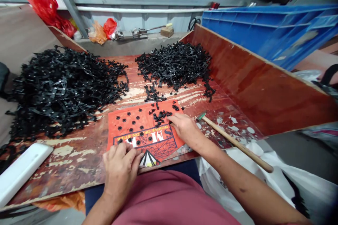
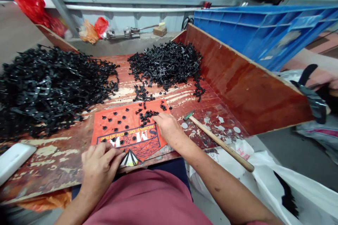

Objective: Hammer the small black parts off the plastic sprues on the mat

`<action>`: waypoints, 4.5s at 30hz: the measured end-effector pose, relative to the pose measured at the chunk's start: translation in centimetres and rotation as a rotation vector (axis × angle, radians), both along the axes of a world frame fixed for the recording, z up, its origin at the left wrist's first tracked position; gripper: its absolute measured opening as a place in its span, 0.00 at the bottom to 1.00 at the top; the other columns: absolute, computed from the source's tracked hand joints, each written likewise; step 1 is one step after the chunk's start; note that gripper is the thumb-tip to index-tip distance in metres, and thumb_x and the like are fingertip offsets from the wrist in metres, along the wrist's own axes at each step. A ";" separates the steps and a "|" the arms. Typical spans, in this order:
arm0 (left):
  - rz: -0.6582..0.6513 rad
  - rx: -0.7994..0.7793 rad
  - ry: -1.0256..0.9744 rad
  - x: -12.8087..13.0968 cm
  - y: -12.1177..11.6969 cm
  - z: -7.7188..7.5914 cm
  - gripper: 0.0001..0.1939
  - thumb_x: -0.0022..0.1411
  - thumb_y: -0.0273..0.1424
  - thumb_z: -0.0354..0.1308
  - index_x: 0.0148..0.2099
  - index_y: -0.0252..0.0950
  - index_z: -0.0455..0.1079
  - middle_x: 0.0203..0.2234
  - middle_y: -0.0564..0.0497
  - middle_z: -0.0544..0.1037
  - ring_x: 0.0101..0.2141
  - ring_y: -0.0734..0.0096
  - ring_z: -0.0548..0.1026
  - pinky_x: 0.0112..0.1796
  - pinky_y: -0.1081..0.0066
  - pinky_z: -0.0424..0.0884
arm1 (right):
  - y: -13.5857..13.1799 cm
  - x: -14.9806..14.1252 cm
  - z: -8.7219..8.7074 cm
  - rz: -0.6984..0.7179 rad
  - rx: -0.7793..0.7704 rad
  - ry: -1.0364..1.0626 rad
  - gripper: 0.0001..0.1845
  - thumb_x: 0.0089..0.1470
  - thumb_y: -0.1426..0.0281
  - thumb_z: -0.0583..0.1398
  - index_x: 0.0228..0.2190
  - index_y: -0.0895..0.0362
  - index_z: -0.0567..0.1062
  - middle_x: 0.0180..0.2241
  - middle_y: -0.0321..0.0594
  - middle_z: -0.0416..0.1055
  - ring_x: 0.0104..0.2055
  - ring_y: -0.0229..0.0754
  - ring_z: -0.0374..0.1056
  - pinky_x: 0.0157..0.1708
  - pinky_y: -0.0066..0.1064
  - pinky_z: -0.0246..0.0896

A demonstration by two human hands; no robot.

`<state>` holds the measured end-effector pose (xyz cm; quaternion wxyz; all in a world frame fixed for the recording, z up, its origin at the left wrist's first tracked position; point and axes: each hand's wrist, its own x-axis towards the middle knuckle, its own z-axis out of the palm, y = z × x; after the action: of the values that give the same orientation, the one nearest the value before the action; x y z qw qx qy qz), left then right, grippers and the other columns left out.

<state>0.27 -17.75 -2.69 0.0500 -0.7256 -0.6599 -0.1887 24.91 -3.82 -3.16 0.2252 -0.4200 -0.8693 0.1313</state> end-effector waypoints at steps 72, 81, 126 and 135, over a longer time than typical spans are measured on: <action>-0.061 -0.278 -0.015 -3.3 17.8 6.8 0.16 0.63 0.35 0.51 0.44 0.37 0.78 0.35 0.44 0.82 0.37 0.57 0.77 0.37 0.66 0.65 | 6.5 -8.2 2.0 0.022 -0.047 -0.006 0.06 0.59 0.67 0.64 0.38 0.51 0.82 0.42 0.39 0.80 0.49 0.46 0.69 0.50 0.38 0.58; -0.393 -0.408 0.010 2.8 18.7 3.4 0.15 0.52 0.21 0.52 0.33 0.37 0.79 0.33 0.45 0.83 0.36 0.60 0.78 0.41 0.67 0.67 | 9.8 -4.0 3.1 0.018 -0.057 -0.090 0.11 0.57 0.77 0.62 0.36 0.52 0.83 0.36 0.36 0.81 0.40 0.41 0.74 0.41 0.28 0.61; 0.191 -0.269 -1.793 -8.4 12.7 6.1 0.10 0.46 0.30 0.71 0.32 0.34 0.75 0.20 0.55 0.71 0.22 0.78 0.67 0.22 0.80 0.68 | 3.0 -7.7 1.6 0.036 -0.071 -0.042 0.05 0.55 0.69 0.66 0.28 0.54 0.82 0.32 0.40 0.76 0.43 0.47 0.63 0.46 0.40 0.48; 0.276 -0.233 -1.788 -11.7 8.5 4.3 0.13 0.45 0.27 0.73 0.34 0.31 0.76 0.28 0.49 0.79 0.26 0.77 0.74 0.27 0.80 0.71 | 3.3 -8.0 2.4 0.115 -0.033 -0.147 0.09 0.53 0.75 0.64 0.22 0.57 0.77 0.29 0.39 0.75 0.35 0.44 0.62 0.44 0.39 0.43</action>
<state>-11.46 -9.25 1.56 -0.5315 -0.2243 -0.5485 -0.6052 16.94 -0.48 -0.76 0.1460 -0.3817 -0.9037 0.1272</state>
